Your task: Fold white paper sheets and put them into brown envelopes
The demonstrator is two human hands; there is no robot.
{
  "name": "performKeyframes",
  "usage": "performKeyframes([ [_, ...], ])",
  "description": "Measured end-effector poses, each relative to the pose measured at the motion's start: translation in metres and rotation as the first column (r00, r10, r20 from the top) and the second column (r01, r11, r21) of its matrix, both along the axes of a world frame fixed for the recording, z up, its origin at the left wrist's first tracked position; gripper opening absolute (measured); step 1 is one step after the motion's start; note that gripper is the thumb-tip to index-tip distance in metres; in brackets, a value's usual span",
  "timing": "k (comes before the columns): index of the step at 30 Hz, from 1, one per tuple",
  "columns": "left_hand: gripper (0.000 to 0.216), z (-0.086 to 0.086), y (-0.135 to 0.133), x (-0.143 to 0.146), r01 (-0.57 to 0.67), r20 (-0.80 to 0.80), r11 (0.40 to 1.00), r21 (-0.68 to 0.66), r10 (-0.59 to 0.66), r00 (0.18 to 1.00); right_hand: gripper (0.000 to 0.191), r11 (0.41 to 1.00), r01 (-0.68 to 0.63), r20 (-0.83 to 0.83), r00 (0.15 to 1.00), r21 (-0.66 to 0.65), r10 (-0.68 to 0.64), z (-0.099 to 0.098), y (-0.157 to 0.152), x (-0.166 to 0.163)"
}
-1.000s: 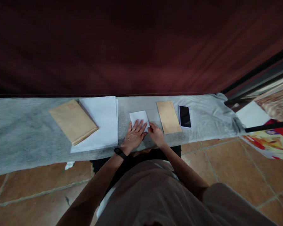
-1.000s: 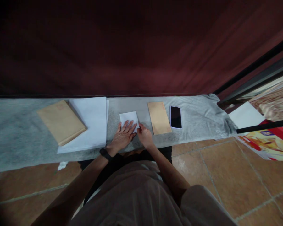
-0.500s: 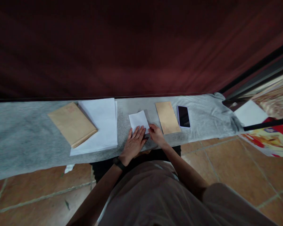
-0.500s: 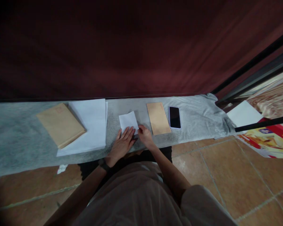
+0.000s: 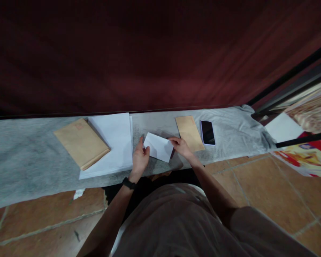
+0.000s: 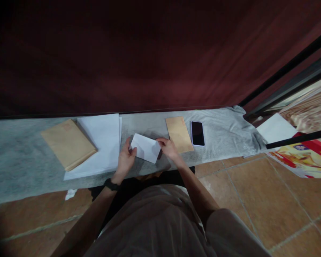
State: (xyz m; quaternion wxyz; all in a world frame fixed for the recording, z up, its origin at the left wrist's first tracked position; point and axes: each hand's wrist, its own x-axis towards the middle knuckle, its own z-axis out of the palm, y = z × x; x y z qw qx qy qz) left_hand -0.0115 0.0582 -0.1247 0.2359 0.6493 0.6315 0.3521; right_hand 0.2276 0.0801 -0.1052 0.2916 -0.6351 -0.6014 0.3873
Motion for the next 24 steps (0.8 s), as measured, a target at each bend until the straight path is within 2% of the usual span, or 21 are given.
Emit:
performKeyframes([
  [4,0.059,-0.003,0.001,-0.002,-0.042,0.057,0.993,-0.107,0.048,0.997,0.029,0.987,0.04,0.1,0.993,0.154,-0.056,0.007,0.014,-0.002],
  [7,0.055,-0.001,-0.002,0.003,-0.042,0.002,0.997,-0.071,0.043,0.999,0.035,0.955,0.059,0.202,0.972,0.289,-0.121,0.007,0.012,-0.01],
  [9,0.055,0.001,-0.005,0.006,-0.026,-0.046,0.999,-0.021,0.025,0.999,0.039,0.941,0.015,0.231,0.968,0.338,-0.098,0.004,0.003,-0.019],
  [13,0.053,0.003,-0.008,0.01,-0.004,-0.13,0.999,0.036,0.009,0.991,0.042,0.931,-0.151,0.246,0.967,0.333,0.069,-0.007,-0.029,-0.042],
  [16,0.05,0.003,-0.009,0.011,-0.042,-0.149,0.998,0.046,0.048,0.988,0.045,0.899,-0.29,0.344,0.923,0.329,0.172,-0.014,-0.055,-0.054],
  [20,0.046,0.007,-0.012,0.015,-0.073,-0.194,0.996,0.042,0.08,0.978,0.051,0.88,-0.375,0.502,0.843,0.291,0.193,-0.018,-0.079,-0.058],
  [24,0.047,0.015,-0.022,0.021,-0.055,-0.328,0.997,0.048,0.068,0.942,0.056,0.876,-0.392,0.573,0.801,0.281,0.174,-0.019,-0.085,-0.054],
])
